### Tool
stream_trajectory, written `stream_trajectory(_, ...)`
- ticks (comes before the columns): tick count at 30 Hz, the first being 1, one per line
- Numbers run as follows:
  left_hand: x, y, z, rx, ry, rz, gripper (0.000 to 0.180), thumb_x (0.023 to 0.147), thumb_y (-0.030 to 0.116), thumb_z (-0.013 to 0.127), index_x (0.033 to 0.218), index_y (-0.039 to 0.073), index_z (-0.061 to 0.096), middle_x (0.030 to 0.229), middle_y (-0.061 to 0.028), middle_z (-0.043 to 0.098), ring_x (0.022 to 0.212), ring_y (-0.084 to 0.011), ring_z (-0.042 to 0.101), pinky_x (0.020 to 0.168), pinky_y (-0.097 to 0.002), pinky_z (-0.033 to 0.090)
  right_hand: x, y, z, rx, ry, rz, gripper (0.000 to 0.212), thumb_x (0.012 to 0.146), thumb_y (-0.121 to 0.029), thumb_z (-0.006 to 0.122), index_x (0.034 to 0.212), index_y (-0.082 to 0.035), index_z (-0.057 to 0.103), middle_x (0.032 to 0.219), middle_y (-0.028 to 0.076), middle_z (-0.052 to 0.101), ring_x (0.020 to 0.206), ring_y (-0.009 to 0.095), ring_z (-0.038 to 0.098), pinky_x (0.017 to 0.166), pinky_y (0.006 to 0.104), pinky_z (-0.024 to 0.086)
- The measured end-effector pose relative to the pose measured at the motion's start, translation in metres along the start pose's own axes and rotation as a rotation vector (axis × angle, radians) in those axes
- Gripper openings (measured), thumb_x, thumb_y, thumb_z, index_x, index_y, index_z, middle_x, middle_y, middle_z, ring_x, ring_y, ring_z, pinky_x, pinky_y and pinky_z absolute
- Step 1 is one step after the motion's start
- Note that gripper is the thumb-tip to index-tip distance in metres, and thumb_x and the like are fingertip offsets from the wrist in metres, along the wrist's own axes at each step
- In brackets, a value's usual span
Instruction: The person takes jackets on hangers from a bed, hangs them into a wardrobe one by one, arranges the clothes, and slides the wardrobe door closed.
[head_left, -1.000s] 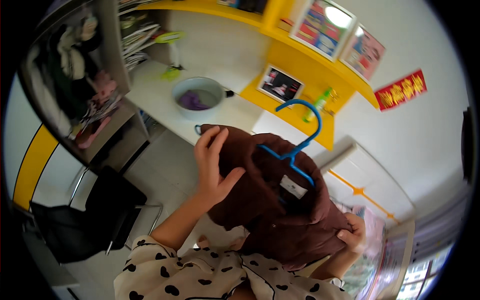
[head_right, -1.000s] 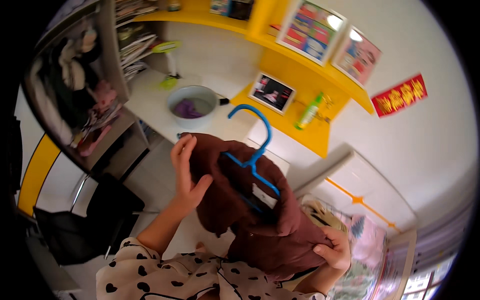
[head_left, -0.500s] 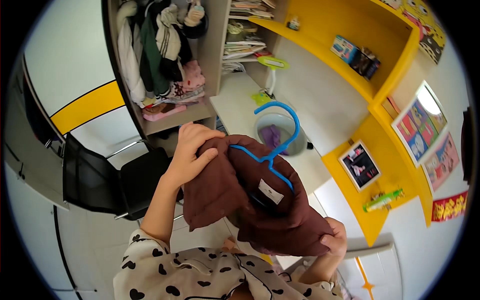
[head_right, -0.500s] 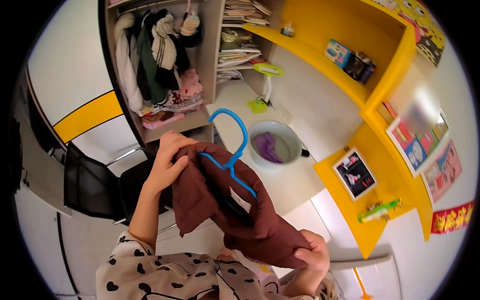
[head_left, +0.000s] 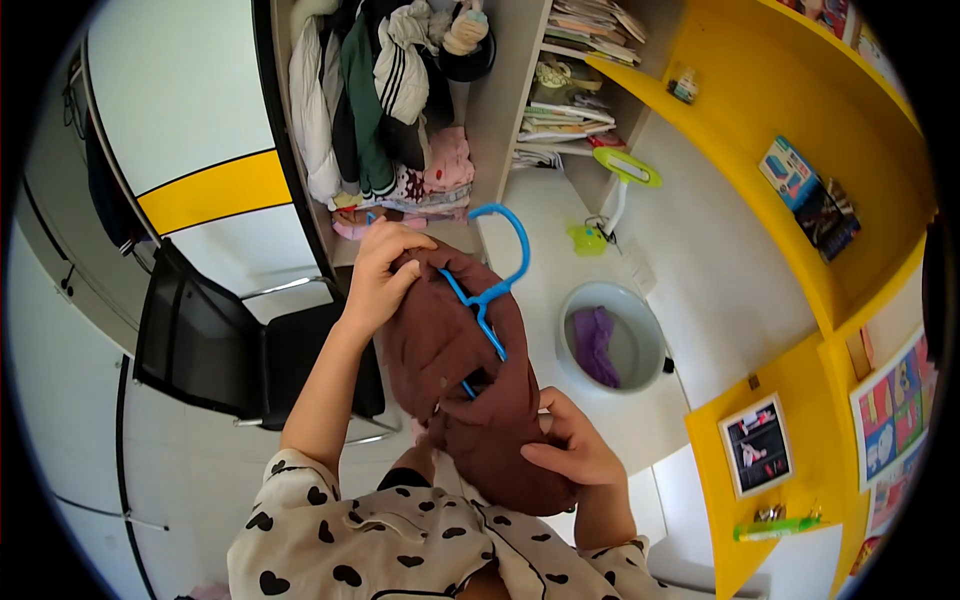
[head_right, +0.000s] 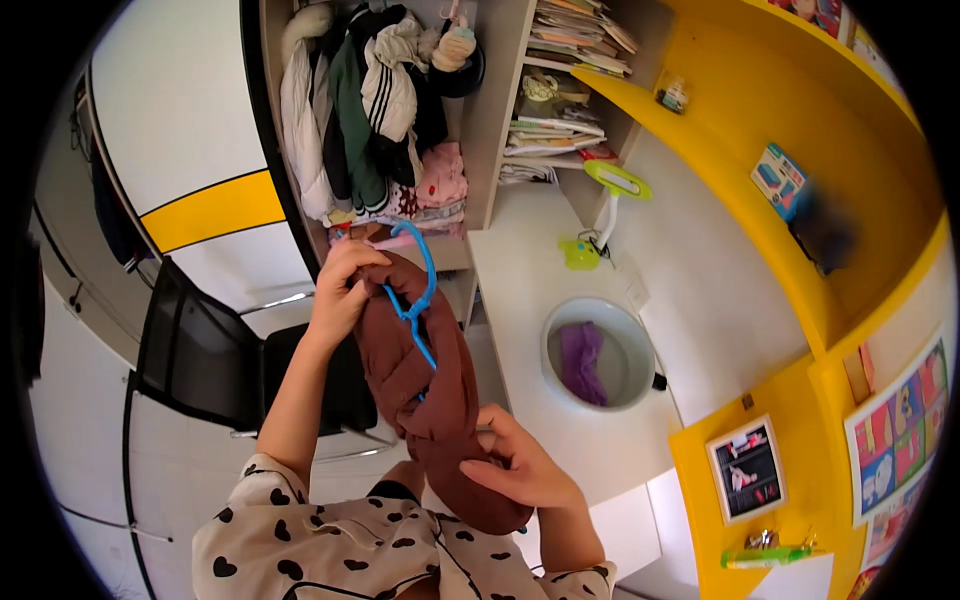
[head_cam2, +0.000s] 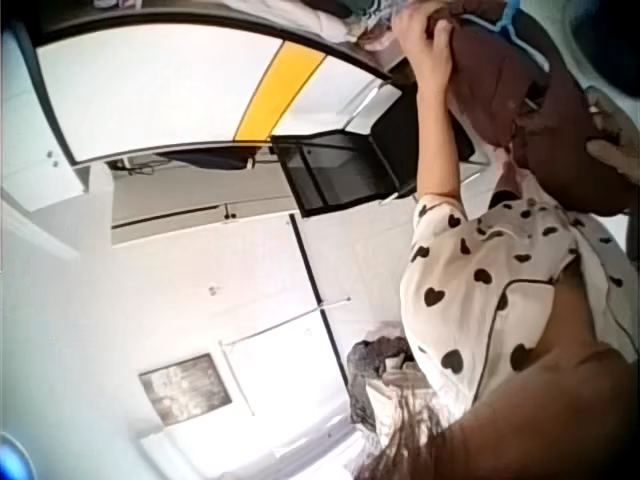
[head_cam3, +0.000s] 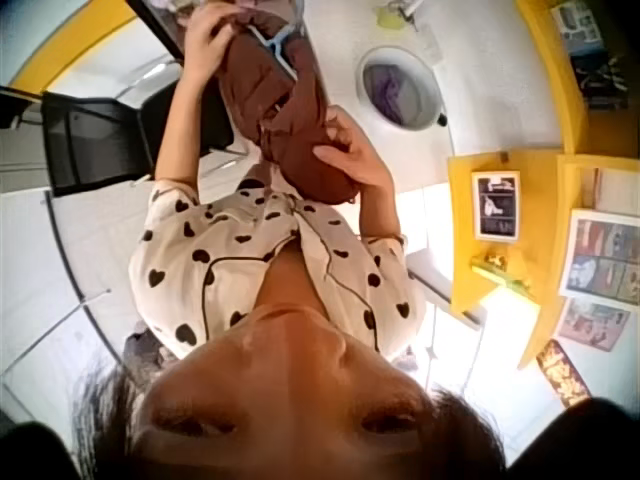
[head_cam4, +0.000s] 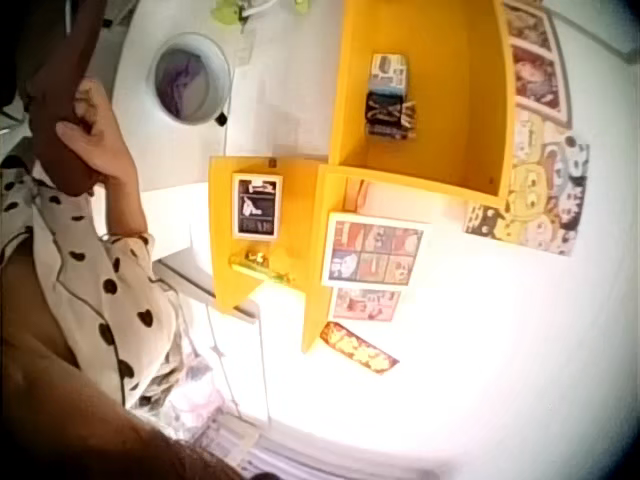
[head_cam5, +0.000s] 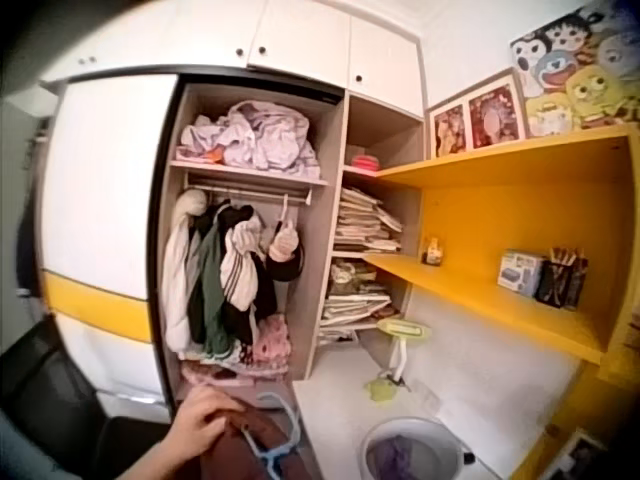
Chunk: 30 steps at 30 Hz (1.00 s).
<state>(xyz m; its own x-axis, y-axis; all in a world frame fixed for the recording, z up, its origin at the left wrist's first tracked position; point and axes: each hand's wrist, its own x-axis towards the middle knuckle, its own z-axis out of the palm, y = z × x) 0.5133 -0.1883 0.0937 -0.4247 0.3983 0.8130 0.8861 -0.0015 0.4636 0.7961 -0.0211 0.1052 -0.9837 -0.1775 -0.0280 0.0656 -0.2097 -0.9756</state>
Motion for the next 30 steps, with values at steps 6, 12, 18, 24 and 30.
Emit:
stream_trajectory(6, 0.034, -0.122, 0.059, 0.025, 0.024, -0.200, 0.045, 0.090, 0.024, 0.059, 0.131, 0.007, 0.053, 0.133, -0.0178, 0.046, 0.126, -0.0334, 0.041, 0.108, -0.0395, 0.029, 0.102, -0.014, -0.038, 0.249, 0.225, -0.152, 0.039, 0.087, 0.003, 0.055, 0.123, -0.002, 0.042, 0.110, 0.010, 0.063, 0.101, 0.012, 0.059, 0.088, 0.0262, 0.045)
stream_trajectory(12, 0.076, -0.226, 0.070, -0.586, -0.057, -0.562, 0.065, 0.099, 0.029, 0.046, 0.152, 0.007, 0.015, 0.154, -0.0150, 0.020, 0.141, -0.0260, 0.023, 0.115, -0.0358, 0.017, 0.228, -0.055, -0.067, 0.444, 0.193, -0.156, 0.047, 0.085, -0.001, 0.058, 0.129, -0.001, 0.040, 0.117, 0.013, 0.061, 0.108, 0.017, 0.060, 0.095, 0.0304, 0.044)
stream_trajectory(18, 0.168, -0.303, 0.067, -0.886, -0.180, -0.499, 0.069, 0.100, 0.045, 0.041, 0.152, 0.010, 0.013, 0.155, -0.0095, 0.019, 0.143, -0.0229, 0.018, 0.116, -0.0356, 0.014, 0.341, -0.094, -0.095, 0.503, 0.177, -0.202, 0.056, 0.080, -0.002, 0.061, 0.131, 0.000, 0.038, 0.129, 0.013, 0.054, 0.118, 0.020, 0.054, 0.101, 0.0319, 0.040)
stream_trajectory(24, 0.255, -0.381, 0.103, -0.749, -0.001, -0.527, 0.056, 0.099, 0.024, 0.043, 0.150, 0.011, 0.024, 0.147, -0.0115, 0.033, 0.134, -0.0203, 0.033, 0.111, -0.0313, 0.025, 0.427, -0.126, -0.152, 0.367, 0.163, -0.376, 0.091, 0.066, -0.005, 0.062, 0.146, 0.007, 0.020, 0.143, 0.017, 0.041, 0.134, 0.026, 0.040, 0.112, 0.0355, 0.026)
stream_trajectory(30, 0.380, -0.485, 0.117, -0.411, 0.236, -0.252, 0.064, 0.082, -0.003, 0.052, 0.143, 0.007, 0.036, 0.141, -0.0133, 0.040, 0.131, -0.0256, 0.037, 0.110, -0.0329, 0.025, 0.523, -0.160, -0.202, 0.489, 0.040, -0.485, 0.088, 0.069, -0.004, 0.061, 0.146, 0.006, 0.020, 0.143, 0.017, 0.041, 0.132, 0.027, 0.042, 0.111, 0.0354, 0.029)
